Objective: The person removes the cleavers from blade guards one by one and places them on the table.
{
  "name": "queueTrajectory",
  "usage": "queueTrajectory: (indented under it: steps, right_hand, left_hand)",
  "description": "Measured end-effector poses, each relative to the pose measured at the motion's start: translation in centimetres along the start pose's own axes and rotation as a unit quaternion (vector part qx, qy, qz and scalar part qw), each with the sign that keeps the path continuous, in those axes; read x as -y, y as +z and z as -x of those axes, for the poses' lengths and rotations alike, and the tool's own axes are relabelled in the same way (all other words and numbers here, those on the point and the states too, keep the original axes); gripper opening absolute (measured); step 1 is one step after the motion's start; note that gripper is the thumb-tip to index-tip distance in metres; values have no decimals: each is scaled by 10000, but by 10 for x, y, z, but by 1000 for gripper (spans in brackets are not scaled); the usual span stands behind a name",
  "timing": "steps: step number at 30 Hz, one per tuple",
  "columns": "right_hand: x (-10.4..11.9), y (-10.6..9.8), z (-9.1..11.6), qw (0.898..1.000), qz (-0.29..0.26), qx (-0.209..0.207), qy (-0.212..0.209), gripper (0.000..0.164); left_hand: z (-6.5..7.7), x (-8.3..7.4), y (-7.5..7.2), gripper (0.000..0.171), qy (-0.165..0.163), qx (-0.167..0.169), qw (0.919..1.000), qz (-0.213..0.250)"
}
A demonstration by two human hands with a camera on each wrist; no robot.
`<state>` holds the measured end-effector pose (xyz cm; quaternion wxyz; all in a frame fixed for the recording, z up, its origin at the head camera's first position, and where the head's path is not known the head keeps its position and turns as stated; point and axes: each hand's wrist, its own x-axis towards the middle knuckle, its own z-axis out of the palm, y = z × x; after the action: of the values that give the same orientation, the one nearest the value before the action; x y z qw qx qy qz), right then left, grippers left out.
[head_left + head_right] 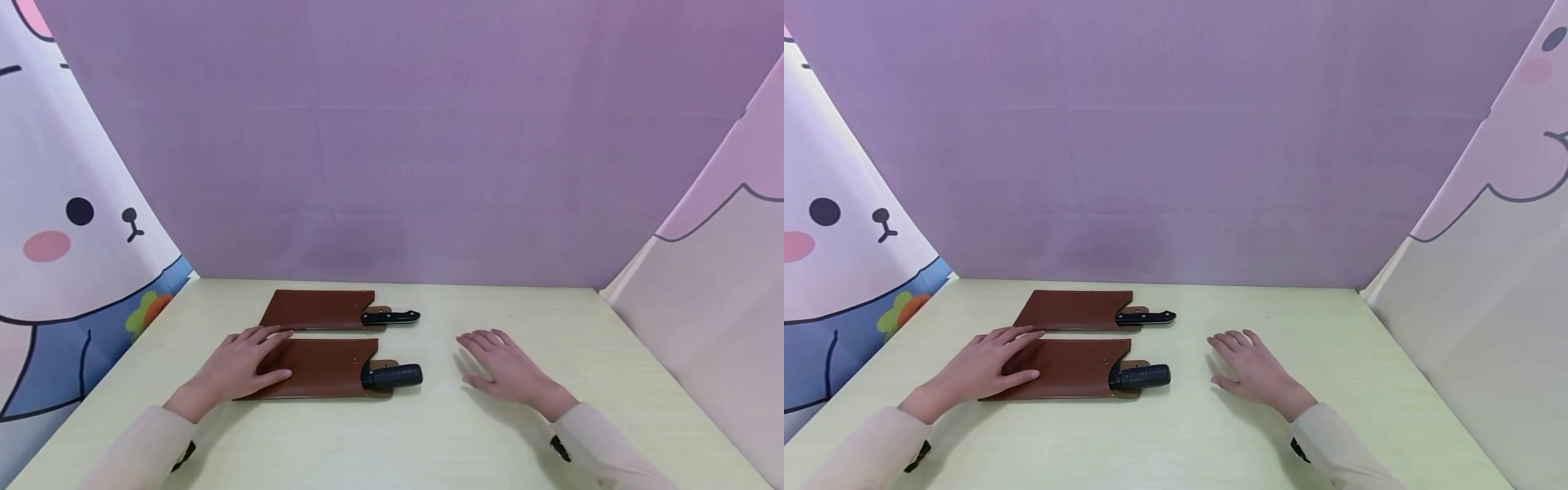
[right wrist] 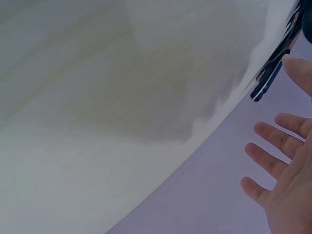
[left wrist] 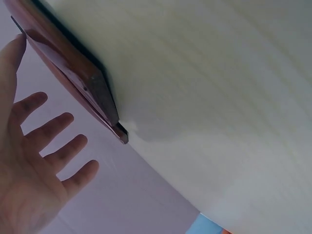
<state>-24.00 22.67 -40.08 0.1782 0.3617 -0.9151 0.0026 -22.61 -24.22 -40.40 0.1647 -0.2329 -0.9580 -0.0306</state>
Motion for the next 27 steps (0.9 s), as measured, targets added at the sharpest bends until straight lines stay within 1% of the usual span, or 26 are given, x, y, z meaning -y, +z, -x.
queueTrajectory:
  steps: [9,14,18,21,27]
  right_hand:
    - [16,3,-10,9993,-50,202,-298,65]
    - [26,4,-17,9984,15,275,-493,64]
    - [33,4,-22,9977,-47,403,-546,64]
    - [39,4,-26,9970,-146,511,-561,65]
    - [51,0,-34,9948,-406,699,-612,65]
  left_hand:
    - [-6,-10,5,68,160,115,9995,247]
    - [-8,-18,5,70,189,281,9989,309]
    - [-10,-24,5,72,227,373,9982,405]
    - [-12,-25,6,74,277,448,9973,511]
    - [-15,-25,9,81,342,712,9943,721]
